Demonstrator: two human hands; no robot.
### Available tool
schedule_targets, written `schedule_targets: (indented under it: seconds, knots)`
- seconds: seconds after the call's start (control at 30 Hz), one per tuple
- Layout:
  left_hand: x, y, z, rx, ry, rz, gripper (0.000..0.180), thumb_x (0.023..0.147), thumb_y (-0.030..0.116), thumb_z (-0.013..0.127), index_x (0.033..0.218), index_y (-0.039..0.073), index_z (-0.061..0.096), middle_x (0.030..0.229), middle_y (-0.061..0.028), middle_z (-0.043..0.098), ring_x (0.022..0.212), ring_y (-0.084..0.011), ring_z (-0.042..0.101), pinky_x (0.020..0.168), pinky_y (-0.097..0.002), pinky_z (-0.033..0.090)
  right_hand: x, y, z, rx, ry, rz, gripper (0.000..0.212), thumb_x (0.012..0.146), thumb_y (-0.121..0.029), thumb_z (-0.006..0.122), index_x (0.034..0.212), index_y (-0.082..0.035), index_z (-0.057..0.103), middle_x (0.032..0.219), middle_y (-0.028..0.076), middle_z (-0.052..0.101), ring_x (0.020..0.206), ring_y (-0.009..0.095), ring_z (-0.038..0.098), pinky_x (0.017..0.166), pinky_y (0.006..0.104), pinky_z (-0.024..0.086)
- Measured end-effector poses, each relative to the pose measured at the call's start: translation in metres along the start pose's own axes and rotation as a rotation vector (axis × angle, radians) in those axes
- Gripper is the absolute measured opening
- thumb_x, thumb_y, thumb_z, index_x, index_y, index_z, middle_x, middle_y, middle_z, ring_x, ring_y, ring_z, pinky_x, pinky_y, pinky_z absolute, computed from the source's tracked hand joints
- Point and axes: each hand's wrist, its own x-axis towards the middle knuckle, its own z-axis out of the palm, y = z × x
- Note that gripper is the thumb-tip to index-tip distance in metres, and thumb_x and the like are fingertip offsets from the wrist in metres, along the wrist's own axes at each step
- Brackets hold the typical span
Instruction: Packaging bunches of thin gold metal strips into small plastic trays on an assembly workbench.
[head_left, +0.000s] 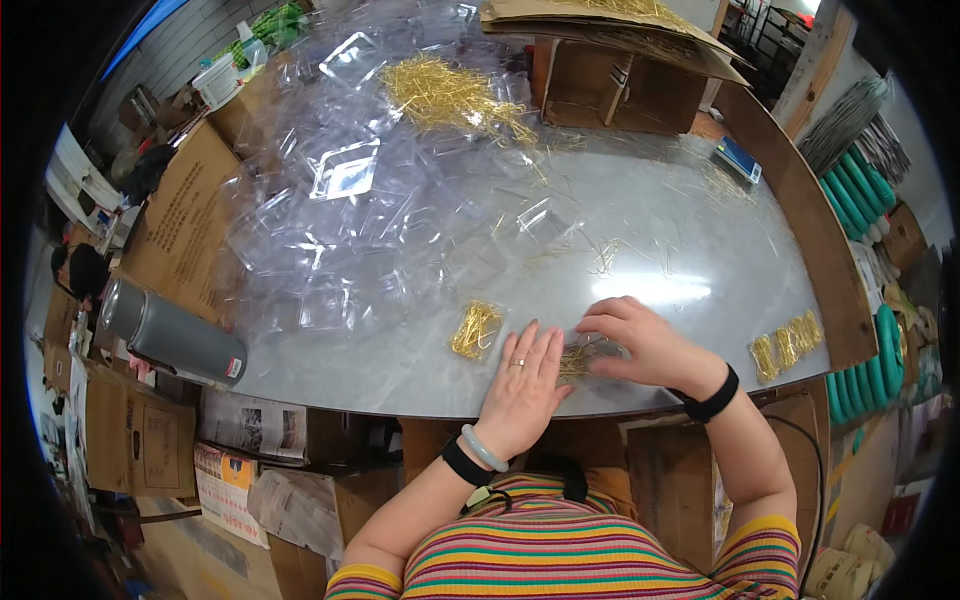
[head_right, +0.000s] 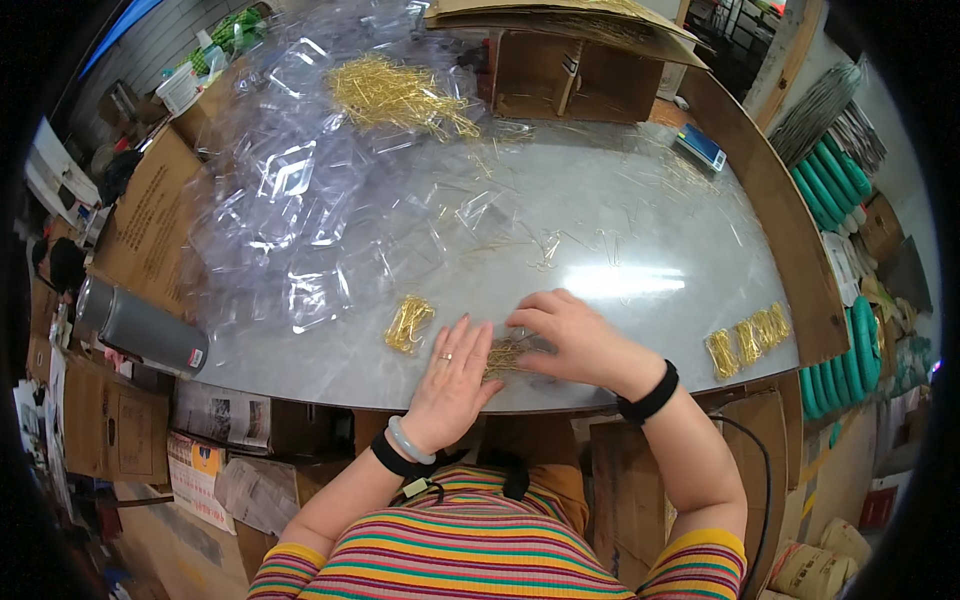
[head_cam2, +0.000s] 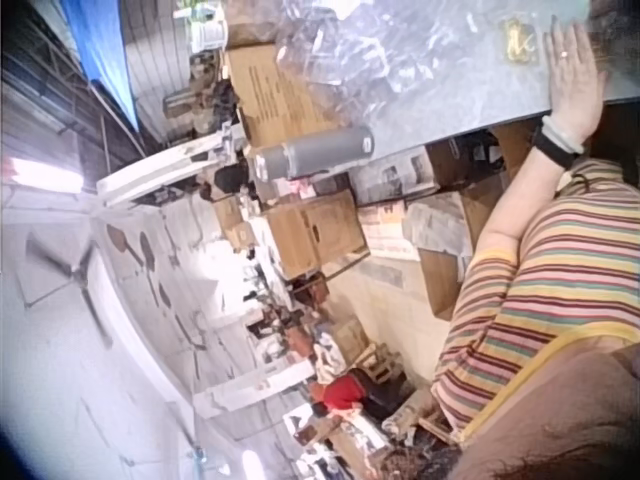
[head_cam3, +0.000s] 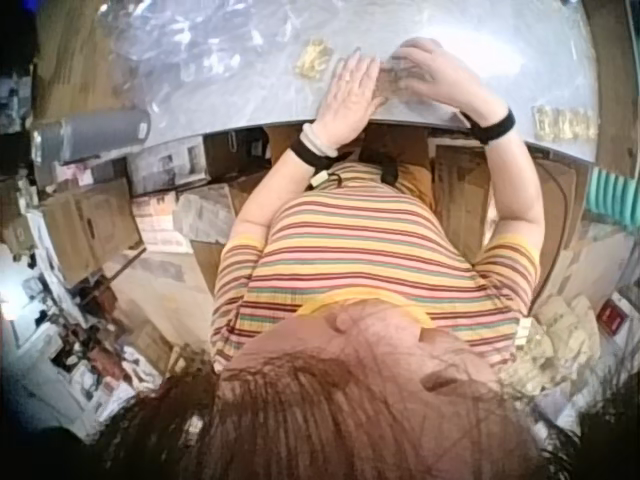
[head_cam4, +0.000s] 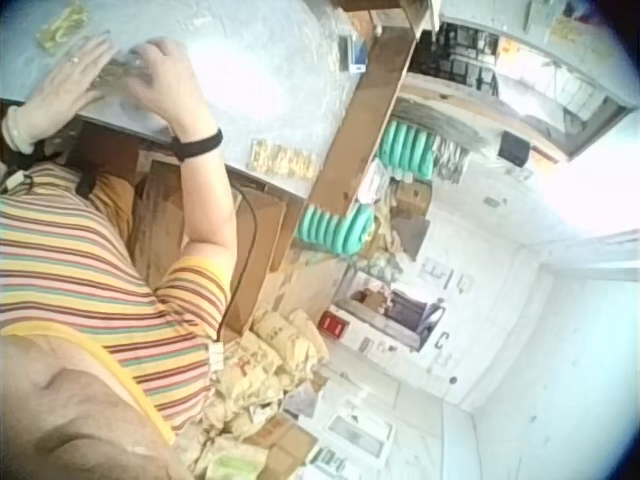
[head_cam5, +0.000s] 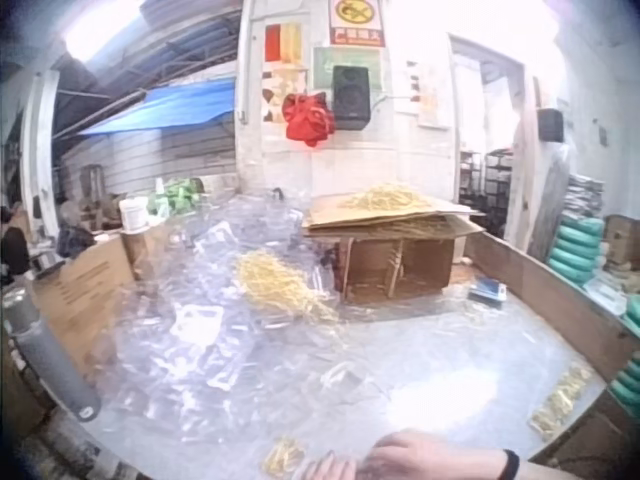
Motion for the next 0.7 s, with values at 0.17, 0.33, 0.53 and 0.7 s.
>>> schedule_targets:
  seconds: [0.17, 0.33, 0.53, 0.7]
  knots:
    - [0.003, 0.003, -0.003, 0.063, -0.067, 0.042, 0.068, 0.094, 0.023, 0.065, 0.151, 0.0, 0.036, 0.149, -0.0154, 0.046, 0.143, -0.0372, 0.035, 0.119, -0.055, 0.023, -0.027, -0.006, 0.001, -0.055, 0.009, 0.112, 0.031, 0.084, -0.005, 0.068, 0.114, -0.005, 0.067, 0.109, 0.013, 0.064, 0.103, 0.033, 0.061, 0.09, 0.0413, 0.052]
    - [0.004, 0.006, -0.006, 0.063, -0.074, 0.051, 0.063, 0.096, 0.021, 0.063, 0.152, 0.005, 0.038, 0.147, -0.0119, 0.049, 0.143, -0.0367, 0.036, 0.119, -0.0562, 0.022, -0.034, -0.024, 0.035, 0.077, 0.282, 0.161, 0.024, 0.084, 0.001, 0.065, 0.107, -0.002, 0.068, 0.104, 0.015, 0.065, 0.099, 0.034, 0.063, 0.089, 0.0416, 0.052]
    - [0.003, 0.007, -0.005, 0.035, -0.074, 0.069, 0.06, 0.095, 0.018, 0.063, 0.149, 0.004, 0.041, 0.145, -0.0121, 0.05, 0.142, -0.036, 0.039, 0.119, -0.0565, 0.023, -0.052, -0.048, 0.09, 0.052, 0.514, 0.4, 0.054, 0.094, 0.001, 0.058, 0.144, 0.005, 0.039, 0.147, 0.028, 0.041, 0.136, 0.044, 0.043, 0.114, 0.0457, 0.037]
    - [0.003, 0.006, -0.006, 0.059, -0.101, 0.071, 0.061, 0.094, 0.013, 0.062, 0.149, 0.001, 0.039, 0.144, -0.0154, 0.049, 0.141, -0.0365, 0.04, 0.12, -0.0549, 0.024, -0.03, -0.048, 0.078, 0.458, 0.385, 0.176, 0.072, 0.089, -0.009, 0.07, 0.15, 0.002, 0.033, 0.154, 0.026, 0.035, 0.142, 0.048, 0.035, 0.118, 0.0512, 0.031]
